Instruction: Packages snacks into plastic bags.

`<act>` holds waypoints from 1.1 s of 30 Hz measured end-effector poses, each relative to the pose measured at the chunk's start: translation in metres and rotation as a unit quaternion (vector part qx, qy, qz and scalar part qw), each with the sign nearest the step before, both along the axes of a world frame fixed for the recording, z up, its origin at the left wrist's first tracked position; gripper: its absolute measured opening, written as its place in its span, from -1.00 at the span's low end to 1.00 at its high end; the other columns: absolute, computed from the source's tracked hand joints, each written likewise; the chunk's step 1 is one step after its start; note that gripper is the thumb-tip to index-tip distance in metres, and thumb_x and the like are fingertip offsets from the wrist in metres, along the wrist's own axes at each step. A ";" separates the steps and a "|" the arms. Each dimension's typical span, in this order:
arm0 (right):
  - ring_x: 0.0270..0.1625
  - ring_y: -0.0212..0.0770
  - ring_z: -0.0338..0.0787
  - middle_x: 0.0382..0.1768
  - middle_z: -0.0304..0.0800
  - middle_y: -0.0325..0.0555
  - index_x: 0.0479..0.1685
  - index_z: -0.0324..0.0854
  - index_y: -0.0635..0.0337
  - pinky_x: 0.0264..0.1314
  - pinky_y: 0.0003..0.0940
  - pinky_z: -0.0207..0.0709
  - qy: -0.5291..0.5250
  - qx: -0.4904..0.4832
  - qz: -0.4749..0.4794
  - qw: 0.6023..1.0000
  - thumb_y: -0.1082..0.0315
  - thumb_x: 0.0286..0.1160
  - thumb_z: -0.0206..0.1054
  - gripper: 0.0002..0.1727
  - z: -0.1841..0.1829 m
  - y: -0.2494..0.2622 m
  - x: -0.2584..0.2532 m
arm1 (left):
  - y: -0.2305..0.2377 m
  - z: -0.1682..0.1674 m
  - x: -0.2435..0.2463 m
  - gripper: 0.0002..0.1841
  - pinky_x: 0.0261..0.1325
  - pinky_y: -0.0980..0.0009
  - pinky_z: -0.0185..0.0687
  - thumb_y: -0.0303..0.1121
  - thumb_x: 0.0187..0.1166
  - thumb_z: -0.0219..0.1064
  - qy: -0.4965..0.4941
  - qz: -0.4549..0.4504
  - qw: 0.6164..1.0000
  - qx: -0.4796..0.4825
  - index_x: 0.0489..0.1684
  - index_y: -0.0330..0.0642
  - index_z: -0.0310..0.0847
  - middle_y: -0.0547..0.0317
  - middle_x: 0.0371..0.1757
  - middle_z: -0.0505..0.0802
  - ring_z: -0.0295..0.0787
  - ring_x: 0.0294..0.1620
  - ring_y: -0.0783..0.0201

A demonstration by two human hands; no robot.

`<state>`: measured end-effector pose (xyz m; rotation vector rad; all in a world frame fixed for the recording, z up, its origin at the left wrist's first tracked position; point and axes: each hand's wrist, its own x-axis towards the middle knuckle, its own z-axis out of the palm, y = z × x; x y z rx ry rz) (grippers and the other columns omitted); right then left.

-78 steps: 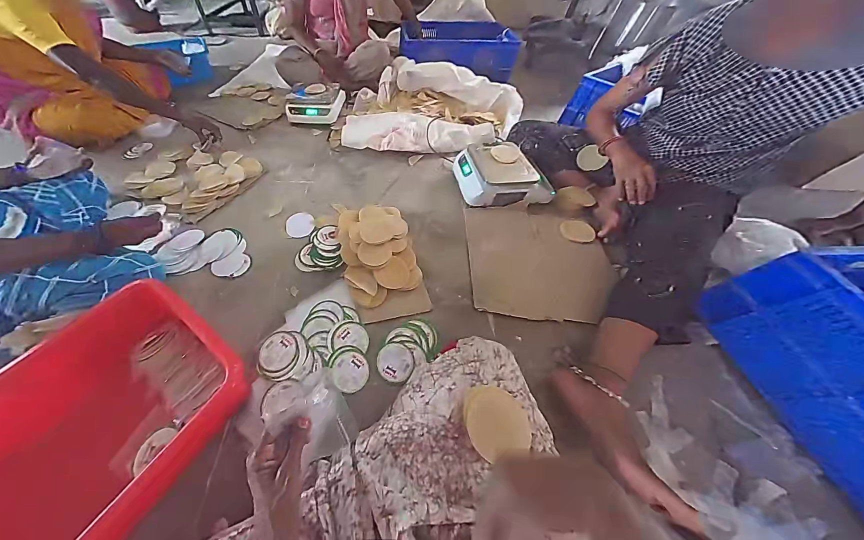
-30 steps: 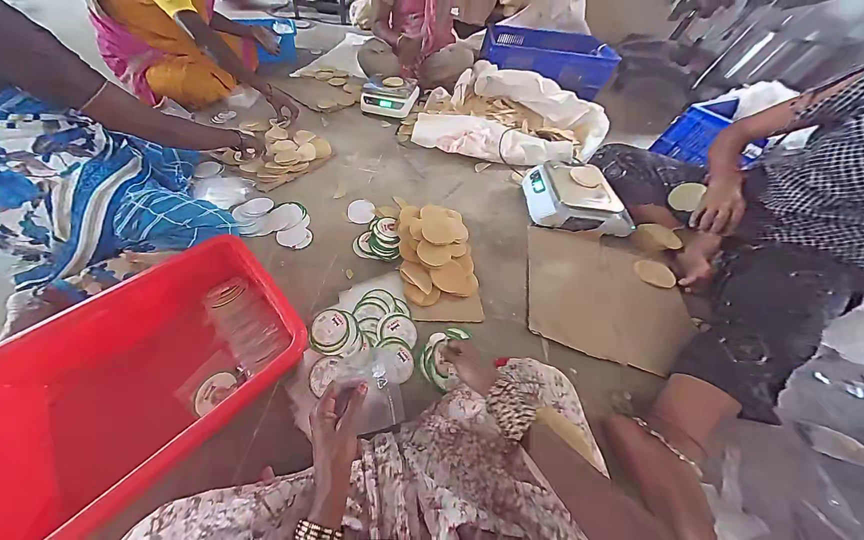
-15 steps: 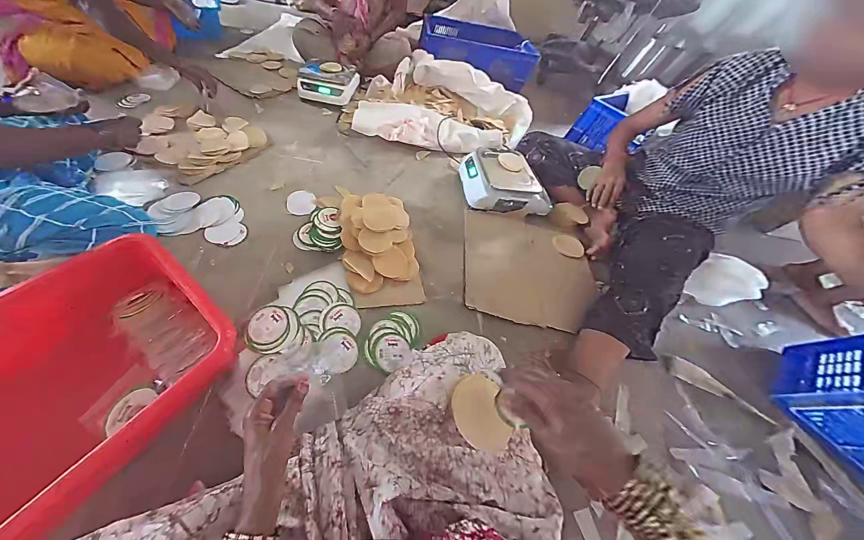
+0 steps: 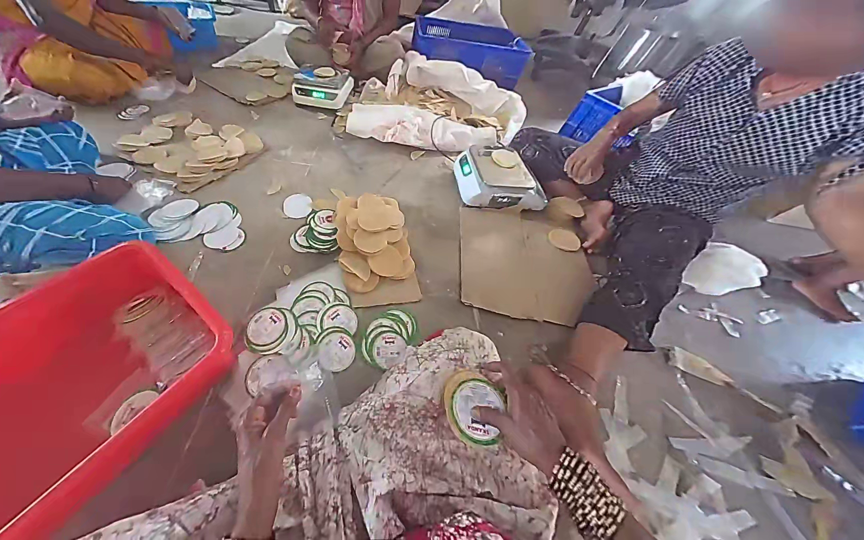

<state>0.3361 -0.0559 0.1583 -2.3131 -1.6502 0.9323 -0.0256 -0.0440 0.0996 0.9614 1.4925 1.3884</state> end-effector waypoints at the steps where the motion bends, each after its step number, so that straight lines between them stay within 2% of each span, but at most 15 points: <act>1: 0.23 0.19 0.77 0.22 0.75 0.24 0.63 0.35 0.15 0.36 0.20 0.57 0.039 -0.008 -0.019 0.999 0.13 0.08 0.74 -0.02 -0.002 0.001 0.000 | 0.000 0.000 0.000 -0.85 -0.12 0.51 0.71 -0.47 0.57 0.28 -0.001 0.000 1.000 0.001 -0.07 -0.32 0.70 0.28 -0.26 0.85 0.76 -0.29 0.45; 4: -0.04 -0.16 0.87 -0.06 0.87 0.03 0.21 0.66 0.28 0.14 -0.21 0.75 0.226 0.005 -0.085 0.970 0.40 0.07 0.70 -0.41 -0.002 0.002 0.004 | 0.002 -0.001 0.000 -0.85 -0.12 0.52 0.72 -0.46 0.56 0.27 0.000 -0.002 1.000 0.006 -0.08 -0.30 0.71 0.29 -0.27 0.85 0.77 -0.30 0.46; 6: -0.21 -0.27 0.88 -0.26 0.90 -0.09 -0.08 0.78 0.25 -0.03 -0.29 0.77 0.253 0.059 -0.098 0.961 0.41 0.17 0.64 -0.69 0.011 0.002 0.002 | 0.003 0.001 0.001 -0.86 -0.13 0.52 0.73 -0.47 0.56 0.29 -0.003 -0.003 1.000 0.004 -0.08 -0.30 0.71 0.30 -0.28 0.85 0.78 -0.30 0.46; 9: -0.29 -0.31 0.79 -0.34 0.83 -0.20 -0.19 0.81 0.16 -0.18 -0.28 0.69 0.029 0.299 0.006 0.954 0.23 0.24 0.48 -0.77 0.022 -0.007 -0.006 | 0.002 0.002 0.001 -0.87 -0.13 0.53 0.74 -0.46 0.57 0.29 -0.006 -0.006 1.000 -0.002 -0.08 -0.28 0.70 0.35 -0.28 0.85 0.78 -0.30 0.49; 11: -0.23 0.03 0.84 -0.32 0.83 0.00 -0.29 0.84 0.16 -0.17 -0.03 0.69 -0.177 0.411 0.122 0.886 0.26 0.22 0.35 -0.78 0.015 -0.012 -0.007 | 0.004 0.002 0.001 -0.87 -0.12 0.54 0.74 -0.46 0.56 0.28 -0.011 -0.011 1.000 0.002 -0.08 -0.27 0.71 0.36 -0.28 0.86 0.78 -0.30 0.49; 13: -0.09 0.31 0.82 -0.24 0.84 0.16 -0.23 0.82 0.20 -0.06 0.24 0.64 -0.247 0.341 0.215 0.881 0.33 0.07 0.53 -0.75 0.001 -0.026 -0.008 | 0.003 0.002 0.001 -0.86 -0.13 0.54 0.72 -0.46 0.57 0.28 -0.018 -0.015 1.000 0.006 -0.08 -0.28 0.72 0.33 -0.27 0.86 0.78 -0.29 0.48; 14: 0.01 0.33 0.81 -0.14 0.84 0.19 -0.12 0.81 0.23 0.04 0.29 0.63 -0.242 0.270 0.238 0.901 0.18 0.12 0.61 -0.62 -0.008 -0.033 -0.011 | 0.003 0.002 0.001 -0.86 -0.12 0.53 0.72 -0.47 0.57 0.28 -0.028 -0.017 0.999 0.010 -0.08 -0.29 0.72 0.31 -0.26 0.86 0.78 -0.28 0.46; 16: 0.18 0.36 0.80 0.04 0.85 0.24 0.05 0.78 0.30 0.25 0.36 0.54 -0.209 0.183 0.245 0.929 -0.32 0.20 0.48 -0.22 -0.012 -0.041 -0.016 | 0.002 0.001 0.001 -0.87 -0.11 0.53 0.72 -0.48 0.58 0.26 -0.038 -0.015 0.999 0.010 -0.08 -0.26 0.71 0.34 -0.27 0.86 0.78 -0.28 0.47; 18: 0.12 0.33 0.81 -0.04 0.87 0.18 -0.03 0.82 0.23 0.20 0.37 0.55 -0.189 0.189 0.244 0.932 -0.49 0.31 0.27 -0.15 -0.004 -0.032 -0.015 | 0.001 0.000 0.000 -0.87 -0.11 0.50 0.72 -0.49 0.58 0.27 -0.050 -0.005 0.999 -0.001 -0.07 -0.27 0.71 0.31 -0.26 0.86 0.77 -0.28 0.45; 20: 0.04 0.31 0.82 -0.12 0.88 0.16 -0.09 0.85 0.20 0.13 0.33 0.56 -0.161 0.213 0.238 0.934 -0.28 0.44 0.26 -0.35 0.005 -0.007 -0.017 | 0.005 0.002 0.000 -0.88 -0.11 0.50 0.72 -0.50 0.58 0.28 -0.060 0.004 0.998 -0.016 -0.09 -0.29 0.71 0.30 -0.27 0.85 0.77 -0.28 0.44; 22: 0.15 0.31 0.80 -0.02 0.88 0.17 0.02 0.83 0.21 0.24 0.33 0.53 -0.121 0.197 0.240 0.943 -0.02 0.56 0.21 -0.51 0.010 0.031 -0.022 | 0.008 0.004 0.001 -0.88 -0.10 0.50 0.71 -0.50 0.58 0.28 -0.066 -0.001 0.998 -0.019 -0.09 -0.29 0.70 0.29 -0.27 0.85 0.76 -0.29 0.45; 25: 0.10 0.26 0.84 -0.10 0.90 0.14 -0.08 0.86 0.24 0.27 0.26 0.59 -0.090 0.284 0.260 0.919 0.20 0.56 0.22 -0.65 -0.005 0.104 -0.047 | 0.009 -0.001 0.000 -0.84 -0.06 0.47 0.71 -0.47 0.58 0.28 -0.042 -0.012 0.999 -0.024 -0.05 -0.33 0.71 0.27 -0.25 0.84 0.76 -0.26 0.46; 26: 0.18 0.29 0.81 -0.05 0.88 0.20 -0.04 0.83 0.30 0.37 0.24 0.55 -0.080 0.264 0.269 0.923 0.27 0.62 0.23 -0.68 -0.004 0.129 -0.060 | 0.009 -0.003 -0.001 -0.85 -0.07 0.47 0.71 -0.48 0.58 0.29 -0.041 -0.008 0.999 -0.027 -0.05 -0.34 0.72 0.26 -0.26 0.85 0.76 -0.27 0.46; 28: 0.34 0.26 0.71 0.11 0.82 0.22 0.10 0.79 0.30 0.52 0.15 0.45 -0.076 0.194 0.271 0.940 0.28 0.69 0.19 -0.67 -0.008 0.182 -0.087 | 0.010 -0.005 -0.003 -0.86 -0.07 0.47 0.73 -0.51 0.56 0.30 -0.046 0.001 0.998 -0.031 -0.07 -0.35 0.72 0.26 -0.26 0.85 0.77 -0.27 0.47; 33: 0.43 0.19 0.66 0.27 0.75 0.23 0.28 0.70 0.30 0.57 0.12 0.41 -0.025 0.100 0.234 0.967 0.25 0.73 0.17 -0.62 -0.029 0.279 -0.140 | 0.016 -0.005 -0.005 -0.86 -0.05 0.46 0.71 -0.51 0.57 0.30 -0.068 0.020 0.996 -0.056 -0.06 -0.36 0.71 0.25 -0.26 0.84 0.75 -0.25 0.47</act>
